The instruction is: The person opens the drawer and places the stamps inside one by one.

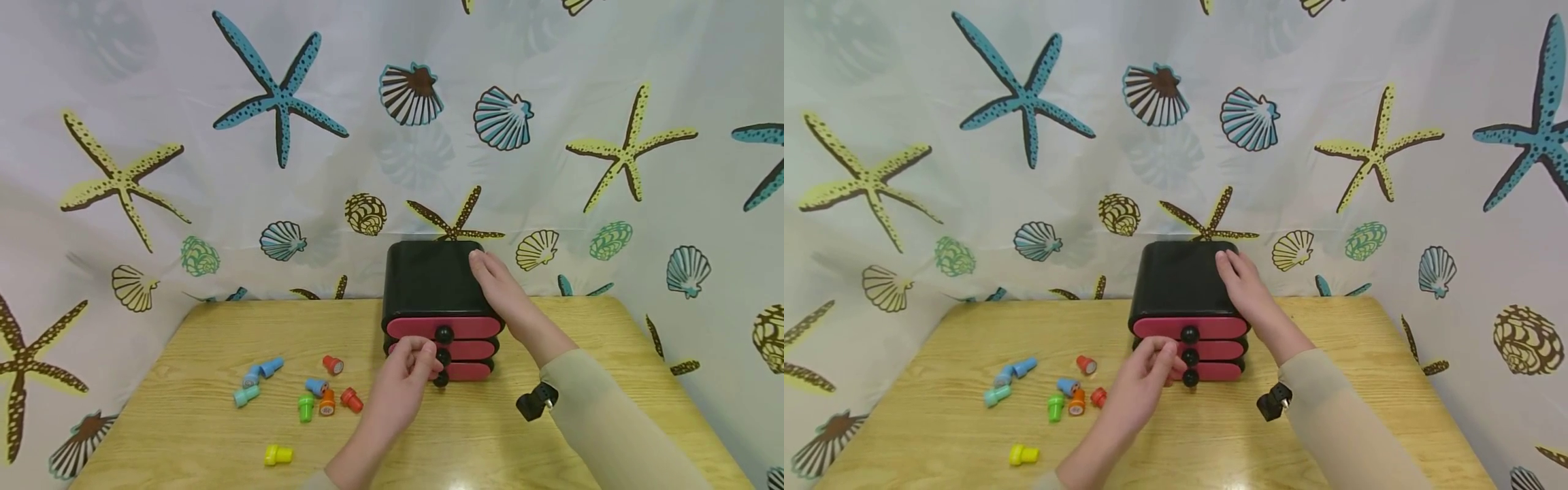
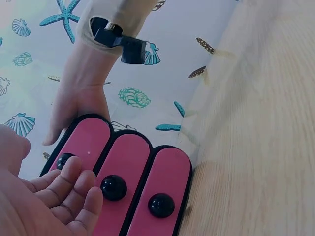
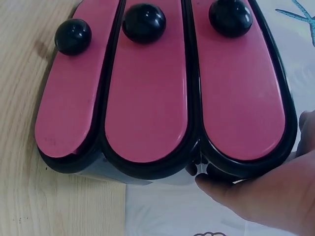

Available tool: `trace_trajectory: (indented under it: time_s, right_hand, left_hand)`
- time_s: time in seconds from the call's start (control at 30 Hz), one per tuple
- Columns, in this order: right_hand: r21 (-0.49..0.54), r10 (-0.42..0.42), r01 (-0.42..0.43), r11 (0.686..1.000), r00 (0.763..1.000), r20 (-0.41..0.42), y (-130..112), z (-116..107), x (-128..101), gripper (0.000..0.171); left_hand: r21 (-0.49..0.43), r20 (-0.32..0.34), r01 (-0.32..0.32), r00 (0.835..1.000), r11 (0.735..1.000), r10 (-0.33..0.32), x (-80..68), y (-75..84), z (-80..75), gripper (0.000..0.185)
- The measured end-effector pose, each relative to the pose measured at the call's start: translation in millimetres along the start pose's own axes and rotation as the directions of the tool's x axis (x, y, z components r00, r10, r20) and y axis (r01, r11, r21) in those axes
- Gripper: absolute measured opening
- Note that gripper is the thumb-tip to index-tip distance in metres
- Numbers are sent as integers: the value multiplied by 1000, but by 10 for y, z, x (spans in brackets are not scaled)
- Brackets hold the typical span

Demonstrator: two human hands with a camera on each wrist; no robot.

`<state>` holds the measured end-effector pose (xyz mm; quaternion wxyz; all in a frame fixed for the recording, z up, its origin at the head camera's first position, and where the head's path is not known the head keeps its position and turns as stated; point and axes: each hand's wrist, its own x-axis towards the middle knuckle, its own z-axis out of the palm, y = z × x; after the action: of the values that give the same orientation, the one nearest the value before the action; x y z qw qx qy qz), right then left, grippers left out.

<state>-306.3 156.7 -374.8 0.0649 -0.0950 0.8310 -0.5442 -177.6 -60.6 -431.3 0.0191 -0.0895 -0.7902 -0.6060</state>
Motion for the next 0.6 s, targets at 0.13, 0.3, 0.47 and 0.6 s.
trace_trajectory:
  time_s: [0.13,0.3,0.47,0.6]
  right_hand:
    - [-50,43,-43,998,999,-7,-9,14,39,78]
    - [-98,78,-79,992,997,-19,4,28,71,79]
    - [-95,81,-83,992,996,-24,42,30,107,84]
    - [-69,86,-87,994,996,-26,92,38,158,84]
  left_hand:
    - [-130,55,59,997,990,-52,24,8,64,43]
    - [-233,93,145,988,962,-126,56,27,133,49]
    - [-257,92,201,979,945,-183,86,18,179,52]
    - [-292,86,236,972,927,-221,124,0,211,53]
